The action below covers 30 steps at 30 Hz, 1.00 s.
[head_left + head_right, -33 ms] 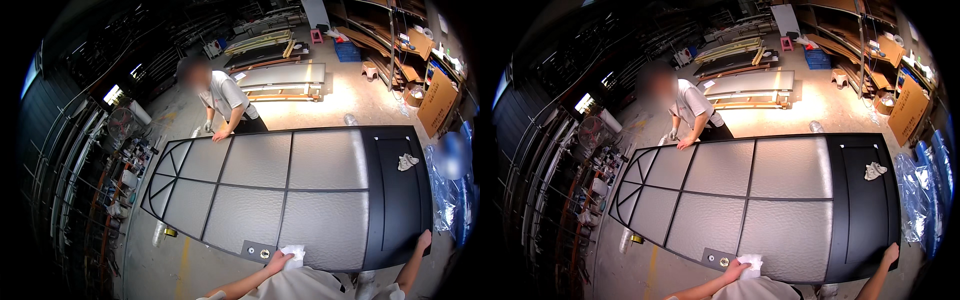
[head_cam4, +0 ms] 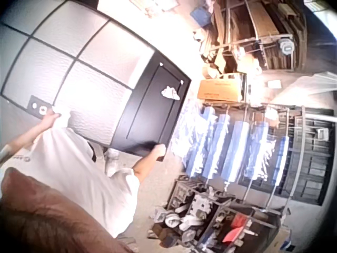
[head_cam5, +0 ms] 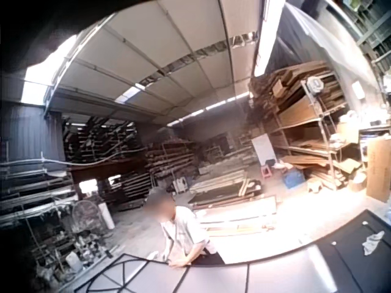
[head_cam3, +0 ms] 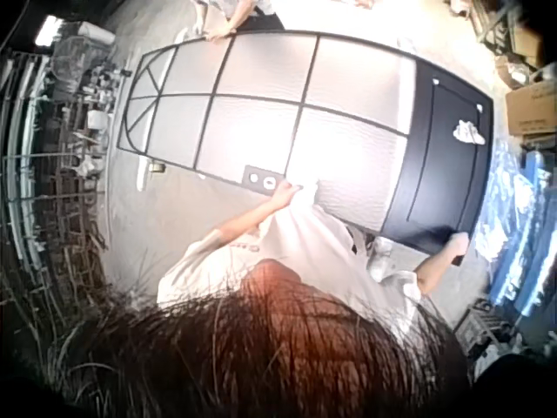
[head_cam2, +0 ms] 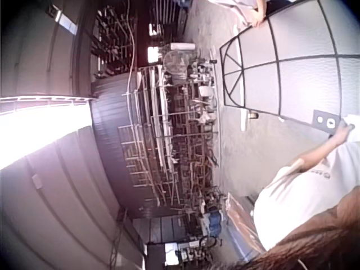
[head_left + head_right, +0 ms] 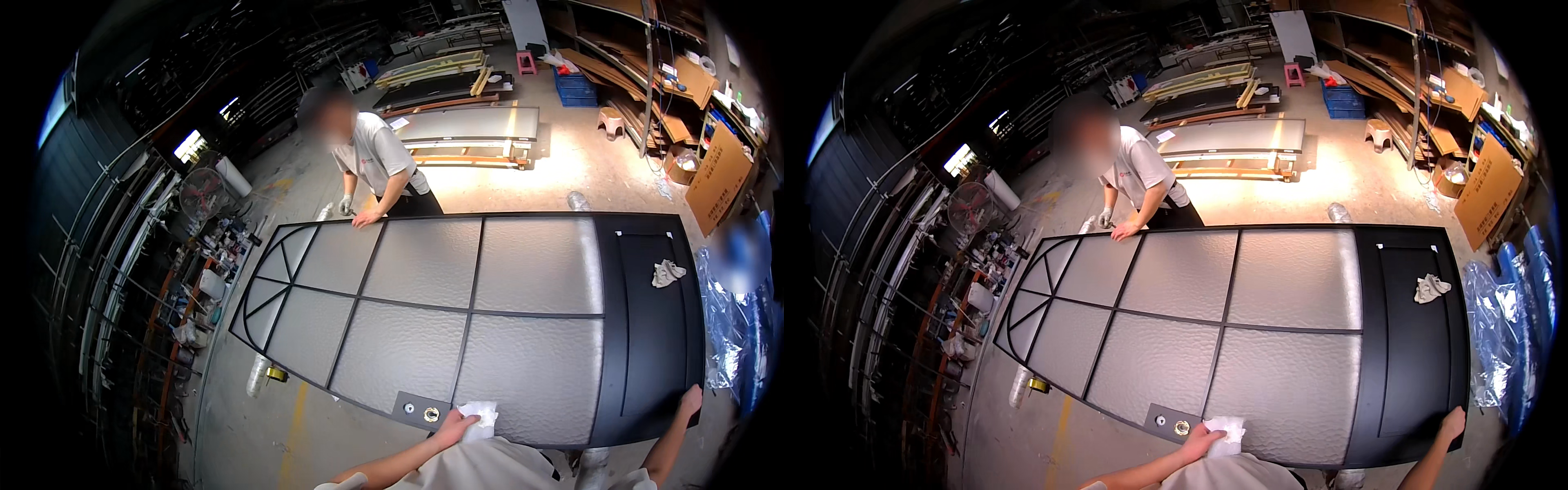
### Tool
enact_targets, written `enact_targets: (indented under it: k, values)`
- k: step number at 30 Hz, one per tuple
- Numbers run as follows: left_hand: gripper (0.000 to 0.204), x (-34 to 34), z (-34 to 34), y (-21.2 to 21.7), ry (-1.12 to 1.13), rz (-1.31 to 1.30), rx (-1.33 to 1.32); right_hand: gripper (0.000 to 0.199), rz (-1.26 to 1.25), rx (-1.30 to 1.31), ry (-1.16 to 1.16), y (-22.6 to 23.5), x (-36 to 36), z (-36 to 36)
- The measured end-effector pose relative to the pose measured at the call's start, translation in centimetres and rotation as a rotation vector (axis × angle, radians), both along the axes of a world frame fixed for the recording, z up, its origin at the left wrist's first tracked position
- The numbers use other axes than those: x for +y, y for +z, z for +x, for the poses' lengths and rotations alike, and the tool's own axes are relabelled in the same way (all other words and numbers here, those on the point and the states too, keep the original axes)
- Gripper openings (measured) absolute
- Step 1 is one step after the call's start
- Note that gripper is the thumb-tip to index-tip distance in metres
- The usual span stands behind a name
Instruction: The person cleans a large, multi-pane glass door with a white cloth and a spray bottle. They wipe the textured glass surface and the metal frame, then remove small pieces of white tape from the frame joints.
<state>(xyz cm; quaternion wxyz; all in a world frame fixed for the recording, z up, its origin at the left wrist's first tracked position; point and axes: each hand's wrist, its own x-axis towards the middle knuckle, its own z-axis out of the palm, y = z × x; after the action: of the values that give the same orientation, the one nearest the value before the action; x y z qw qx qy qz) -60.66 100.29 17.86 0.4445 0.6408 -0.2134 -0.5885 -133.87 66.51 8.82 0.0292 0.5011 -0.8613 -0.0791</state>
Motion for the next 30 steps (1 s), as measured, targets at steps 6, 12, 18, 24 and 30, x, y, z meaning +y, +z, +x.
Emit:
enact_targets:
  k: [6, 12, 18, 24, 30]
  values:
    - [0.036, 0.2, -0.9, 2.2, 0.031, -0.031, 0.045, 0.019, -0.017, -0.054, 0.03, -0.1, 0.3, -2.3]
    - [0.036, 0.1, -0.5, -1.4, -0.018, -0.052, -0.018, 0.02, 0.015, -0.096, 0.014, -0.5, 1.1, -5.1]
    - [0.036, 0.1, -0.3, -1.4, -0.031, -0.069, -0.06, 0.02, -0.022, -0.175, -0.022, 1.0, 2.4, -3.8]
    - [0.035, 0.3, -0.4, -1.4, -0.012, -0.075, -0.042, 0.02, -0.256, -0.346, -0.08, 3.2, 3.0, -5.3]
    - [0.036, -0.9, -0.7, -0.9, -0.031, -0.041, -0.044, 0.021, -0.929, -0.808, 0.094, 7.9, 1.3, -4.3]
